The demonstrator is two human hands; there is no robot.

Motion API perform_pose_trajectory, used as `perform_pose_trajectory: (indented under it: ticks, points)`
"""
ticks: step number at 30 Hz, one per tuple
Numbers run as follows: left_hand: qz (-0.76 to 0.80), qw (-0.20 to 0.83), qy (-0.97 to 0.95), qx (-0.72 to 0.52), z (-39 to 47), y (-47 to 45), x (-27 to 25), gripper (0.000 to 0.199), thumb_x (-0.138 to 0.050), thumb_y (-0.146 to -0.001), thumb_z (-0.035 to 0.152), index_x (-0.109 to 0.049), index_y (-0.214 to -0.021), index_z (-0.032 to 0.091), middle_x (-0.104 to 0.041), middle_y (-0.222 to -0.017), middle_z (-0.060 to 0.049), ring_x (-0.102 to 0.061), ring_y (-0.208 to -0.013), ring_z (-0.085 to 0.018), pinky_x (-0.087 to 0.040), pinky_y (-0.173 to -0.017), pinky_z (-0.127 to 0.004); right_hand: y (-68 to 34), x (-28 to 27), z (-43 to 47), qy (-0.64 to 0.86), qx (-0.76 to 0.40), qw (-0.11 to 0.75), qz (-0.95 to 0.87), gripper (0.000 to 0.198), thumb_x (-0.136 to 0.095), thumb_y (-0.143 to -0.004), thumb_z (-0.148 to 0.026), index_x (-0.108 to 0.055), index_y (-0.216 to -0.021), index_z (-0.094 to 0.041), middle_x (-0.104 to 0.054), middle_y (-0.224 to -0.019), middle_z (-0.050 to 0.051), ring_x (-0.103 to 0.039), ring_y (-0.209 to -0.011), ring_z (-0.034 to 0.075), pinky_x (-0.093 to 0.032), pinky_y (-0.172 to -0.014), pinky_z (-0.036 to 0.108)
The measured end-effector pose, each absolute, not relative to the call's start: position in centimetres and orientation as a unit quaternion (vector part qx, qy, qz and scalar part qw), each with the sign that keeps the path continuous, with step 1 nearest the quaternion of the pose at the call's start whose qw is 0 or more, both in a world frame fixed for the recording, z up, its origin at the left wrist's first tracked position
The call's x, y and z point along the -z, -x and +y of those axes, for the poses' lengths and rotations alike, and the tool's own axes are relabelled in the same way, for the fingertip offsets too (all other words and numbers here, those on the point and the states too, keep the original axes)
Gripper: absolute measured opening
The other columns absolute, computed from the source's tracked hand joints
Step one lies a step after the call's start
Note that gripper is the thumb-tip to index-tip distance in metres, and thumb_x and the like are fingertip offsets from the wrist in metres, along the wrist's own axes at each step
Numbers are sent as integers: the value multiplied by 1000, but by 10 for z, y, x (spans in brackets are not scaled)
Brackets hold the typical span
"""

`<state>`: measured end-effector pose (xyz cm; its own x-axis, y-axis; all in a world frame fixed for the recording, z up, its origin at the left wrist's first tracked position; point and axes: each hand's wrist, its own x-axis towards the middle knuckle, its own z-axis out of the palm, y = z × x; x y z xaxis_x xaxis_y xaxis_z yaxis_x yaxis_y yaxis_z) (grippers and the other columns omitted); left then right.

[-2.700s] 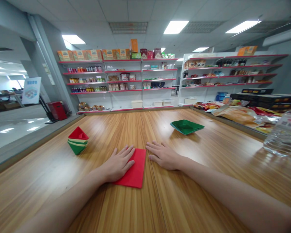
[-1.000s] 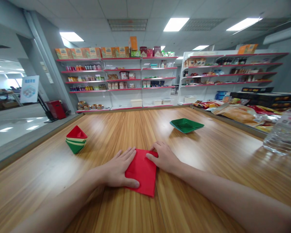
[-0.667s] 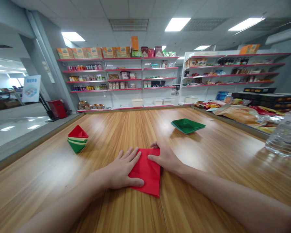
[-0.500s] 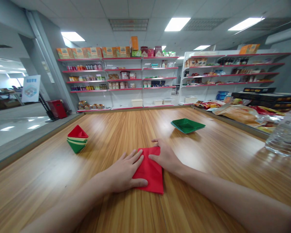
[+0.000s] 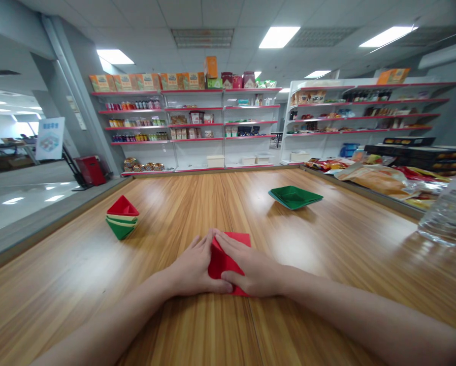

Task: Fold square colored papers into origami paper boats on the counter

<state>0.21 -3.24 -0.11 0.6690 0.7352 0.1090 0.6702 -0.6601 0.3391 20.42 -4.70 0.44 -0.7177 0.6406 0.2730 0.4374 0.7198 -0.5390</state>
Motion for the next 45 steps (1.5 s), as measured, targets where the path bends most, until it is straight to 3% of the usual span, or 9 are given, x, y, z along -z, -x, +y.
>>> perform_pose_trajectory:
  ticks: [6,13,23,29,33,36,39,42,45]
  points:
    - [420,151,-885,-134,-32,-1,4,116,-67,-60,67,-17,-147,8,-17,-151,-23,-17,-140,-36,-20,-112,-49,-202,-14,-50,283,-177,153,-930,67,-53,-87,-23,-23,-145,-8,-18,-152,17,-15,-141,24,-19,-116,43]
    - [414,124,-898,-84,-31,4,1,108,-56,-67,73,-19,-147,11,-13,-153,-19,-12,-141,-33,-18,-113,-47,-203,-17,-50,237,-137,160,-949,44,-43,-93,-25,-45,-136,-15,-42,-143,13,-25,-139,23,-20,-114,46]
    - [432,103,-893,-81,-31,5,1,80,-32,-86,67,-20,-148,16,-15,-154,-11,-12,-142,-28,-14,-114,-45,-213,8,-29,441,-110,152,-878,46,-41,-93,-30,-42,-138,-26,-33,-148,11,-20,-137,42,-16,-100,72]
    - [520,100,-836,-142,-20,5,10,72,-22,-92,60,-34,-141,9,-28,-149,-18,-20,-140,-30,-17,-112,-49,-220,4,-23,396,-180,186,-881,53,-49,-86,-17,-42,-137,-31,-42,-144,6,-32,-135,31,-10,-107,66]
    - [522,195,-799,-224,-16,3,11,65,-38,-88,61,-46,-132,13,-37,-145,-18,-23,-138,-33,-15,-111,-54,-220,1,-25,360,-202,236,-880,53,-55,-82,-13,-49,-132,-28,-51,-137,6,-42,-129,25,-17,-111,56]
    - [473,369,-717,-354,-17,-3,11,54,-55,-84,51,-49,-121,13,-52,-133,-19,-45,-127,-32,-32,-105,-50,-217,1,-27,325,-214,271,-880,56,-55,-82,-10,-46,-134,-26,-52,-135,7,-42,-129,22,-24,-111,49]
    - [391,522,-618,-438,-18,-9,11,51,-68,-77,35,-46,-116,12,-64,-116,-19,-63,-104,-28,-47,-91,-45,-213,4,-28,312,-207,295,-879,68,-57,-79,-9,-34,-141,-25,-37,-146,8,-28,-137,23,-23,-112,48]
    - [336,581,-576,-467,-18,-11,11,44,-74,-69,24,-54,-106,11,-69,-105,-15,-67,-94,-27,-50,-86,-42,-210,11,-25,345,-161,385,-841,89,-65,-74,-14,-16,-147,-23,-19,-153,11,-15,-141,26,-20,-114,50]
    - [310,582,-562,-499,-18,-8,10,38,-74,-69,20,-61,-105,12,-69,-108,-13,-65,-97,-25,-50,-86,-37,-209,16,-20,399,-151,498,-755,95,-71,-71,-20,-14,-147,-24,-28,-148,13,-34,-133,28,-34,-107,50]
